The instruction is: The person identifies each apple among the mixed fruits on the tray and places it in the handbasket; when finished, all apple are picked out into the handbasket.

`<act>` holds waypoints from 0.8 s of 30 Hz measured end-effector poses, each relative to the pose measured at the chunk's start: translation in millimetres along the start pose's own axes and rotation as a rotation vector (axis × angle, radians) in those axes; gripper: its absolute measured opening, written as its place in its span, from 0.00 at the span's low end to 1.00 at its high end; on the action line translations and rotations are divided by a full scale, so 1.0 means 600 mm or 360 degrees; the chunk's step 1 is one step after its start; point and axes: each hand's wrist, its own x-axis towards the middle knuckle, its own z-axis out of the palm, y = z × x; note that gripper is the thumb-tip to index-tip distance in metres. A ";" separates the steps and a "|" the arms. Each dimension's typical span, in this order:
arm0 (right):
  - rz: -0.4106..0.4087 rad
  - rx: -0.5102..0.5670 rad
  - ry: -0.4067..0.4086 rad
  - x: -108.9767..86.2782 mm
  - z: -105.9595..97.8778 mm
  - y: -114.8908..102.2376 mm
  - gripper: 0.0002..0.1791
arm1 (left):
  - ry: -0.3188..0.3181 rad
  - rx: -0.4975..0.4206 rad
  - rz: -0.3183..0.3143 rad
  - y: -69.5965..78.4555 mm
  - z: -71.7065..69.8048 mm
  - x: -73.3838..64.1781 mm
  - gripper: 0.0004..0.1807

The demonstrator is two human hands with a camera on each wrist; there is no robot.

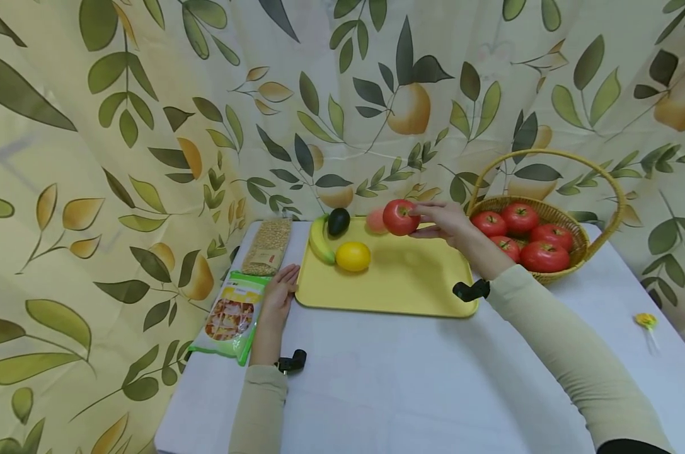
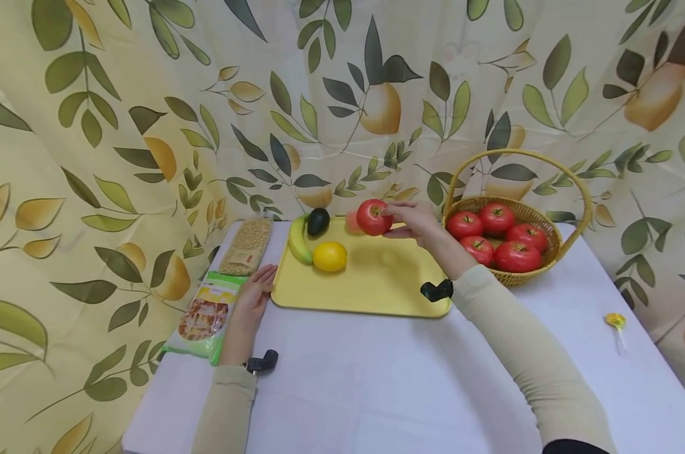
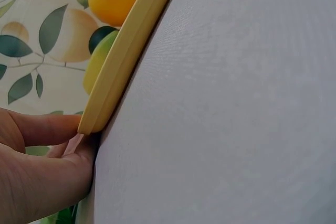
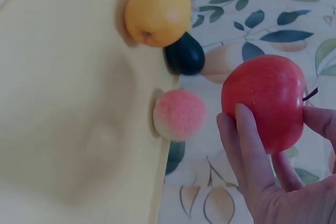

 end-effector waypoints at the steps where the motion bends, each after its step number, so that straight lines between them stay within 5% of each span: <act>1: -0.0003 0.0004 0.0006 -0.002 -0.004 -0.001 0.32 | 0.0005 -0.0006 -0.0002 0.000 0.000 0.000 0.41; 24: 0.0012 -0.0038 0.0145 -0.042 -0.077 -0.012 0.30 | -0.0025 -0.0033 -0.0018 0.004 0.003 -0.006 0.40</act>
